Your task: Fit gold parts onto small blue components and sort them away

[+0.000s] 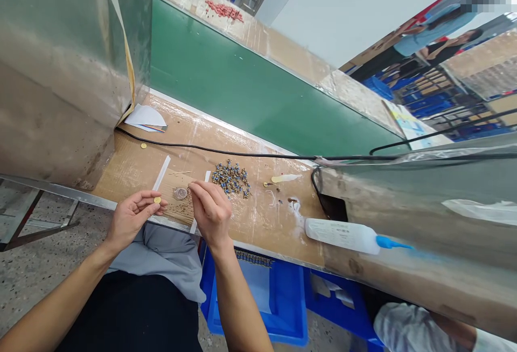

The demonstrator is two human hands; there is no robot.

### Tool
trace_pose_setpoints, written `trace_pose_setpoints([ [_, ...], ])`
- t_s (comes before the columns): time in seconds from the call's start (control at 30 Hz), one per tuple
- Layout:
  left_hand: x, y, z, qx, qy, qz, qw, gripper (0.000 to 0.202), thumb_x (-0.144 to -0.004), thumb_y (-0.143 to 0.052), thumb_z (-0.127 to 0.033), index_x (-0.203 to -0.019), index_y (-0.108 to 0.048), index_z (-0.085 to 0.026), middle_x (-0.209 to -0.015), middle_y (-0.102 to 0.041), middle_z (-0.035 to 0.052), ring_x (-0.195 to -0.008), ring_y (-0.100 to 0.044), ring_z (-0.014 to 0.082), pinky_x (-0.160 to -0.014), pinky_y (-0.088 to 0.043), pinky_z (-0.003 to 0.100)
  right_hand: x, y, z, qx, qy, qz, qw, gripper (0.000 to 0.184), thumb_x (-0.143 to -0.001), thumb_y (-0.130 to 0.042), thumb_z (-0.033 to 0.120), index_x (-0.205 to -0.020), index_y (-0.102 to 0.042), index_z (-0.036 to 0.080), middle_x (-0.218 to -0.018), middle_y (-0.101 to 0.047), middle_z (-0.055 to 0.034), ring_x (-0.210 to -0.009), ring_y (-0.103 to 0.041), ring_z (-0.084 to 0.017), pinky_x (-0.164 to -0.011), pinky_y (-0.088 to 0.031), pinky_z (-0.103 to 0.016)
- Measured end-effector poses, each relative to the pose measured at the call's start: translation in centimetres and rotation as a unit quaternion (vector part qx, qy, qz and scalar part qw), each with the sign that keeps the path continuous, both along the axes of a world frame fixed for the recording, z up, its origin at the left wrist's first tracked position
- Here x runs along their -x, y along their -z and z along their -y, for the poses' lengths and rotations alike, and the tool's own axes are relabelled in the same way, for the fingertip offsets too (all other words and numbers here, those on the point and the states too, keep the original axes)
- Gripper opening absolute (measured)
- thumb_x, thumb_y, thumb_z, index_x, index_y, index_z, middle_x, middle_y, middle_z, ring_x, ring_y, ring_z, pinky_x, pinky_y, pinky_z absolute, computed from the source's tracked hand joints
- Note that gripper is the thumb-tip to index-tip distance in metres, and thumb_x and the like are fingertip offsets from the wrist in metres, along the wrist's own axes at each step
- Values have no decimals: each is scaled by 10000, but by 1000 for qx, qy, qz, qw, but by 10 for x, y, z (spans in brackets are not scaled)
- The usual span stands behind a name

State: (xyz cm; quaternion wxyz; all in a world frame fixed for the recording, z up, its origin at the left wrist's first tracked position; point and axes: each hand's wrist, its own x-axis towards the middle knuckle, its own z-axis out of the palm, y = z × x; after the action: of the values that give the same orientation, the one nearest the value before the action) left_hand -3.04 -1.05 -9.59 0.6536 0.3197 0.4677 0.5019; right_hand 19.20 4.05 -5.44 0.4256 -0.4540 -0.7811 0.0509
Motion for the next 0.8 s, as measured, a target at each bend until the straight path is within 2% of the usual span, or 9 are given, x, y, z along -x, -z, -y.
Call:
trace_pose_setpoints([
  [0.13,-10,-9,9,-7,-11,-20,1000,367,-1001,-881,-437,-1260,-789,-194,-1158,-904,99,-1016,-870,230,-958,-725,358,9,-17,22,30,22,-110,993,301,-1021,-769,46,-1176,-837,295,-1102,-866,-49,-1017,-842,-213,-923,-707,-384],
  [0.27,-16,-26,16,-22,2,-39,999,353,-1024,-857,-451,-1287,-802,-222,-1197,-902,88,-1096,-872,256,-1000,-726,377,20,-26,42,58,20,-149,987,286,-1017,-778,64,-1160,-839,304,-1084,-872,-45,-1006,-855,-226,-898,-730,-389],
  [0.4,-18,-41,21,-51,-6,-125,991,306,-1022,-859,-441,-1260,-836,-249,-1182,-905,63,-1078,-882,271,-1013,-726,394,28,-29,52,64,10,-176,982,298,-1013,-779,64,-1170,-838,311,-1085,-871,-43,-984,-856,-223,-879,-728,-384],
  [0.53,-19,-51,23,-107,-30,-207,972,231,-1027,-848,-379,-1228,-859,-265,-1128,-913,39,-1014,-894,273,-948,-742,386,33,-30,56,65,3,-191,979,321,-1006,-781,64,-1183,-839,326,-1087,-871,-33,-981,-855,-221,-875,-727,-379],
  [0.8,-21,-58,26,-175,-50,-270,946,191,-1037,-842,-308,-1226,-860,-283,-1112,-915,6,-980,-900,254,-929,-743,361,35,-29,58,70,-7,-196,978,335,-1009,-774,49,-1200,-831,319,-1106,-873,-37,-999,-858,-216,-892,-737,-370],
])
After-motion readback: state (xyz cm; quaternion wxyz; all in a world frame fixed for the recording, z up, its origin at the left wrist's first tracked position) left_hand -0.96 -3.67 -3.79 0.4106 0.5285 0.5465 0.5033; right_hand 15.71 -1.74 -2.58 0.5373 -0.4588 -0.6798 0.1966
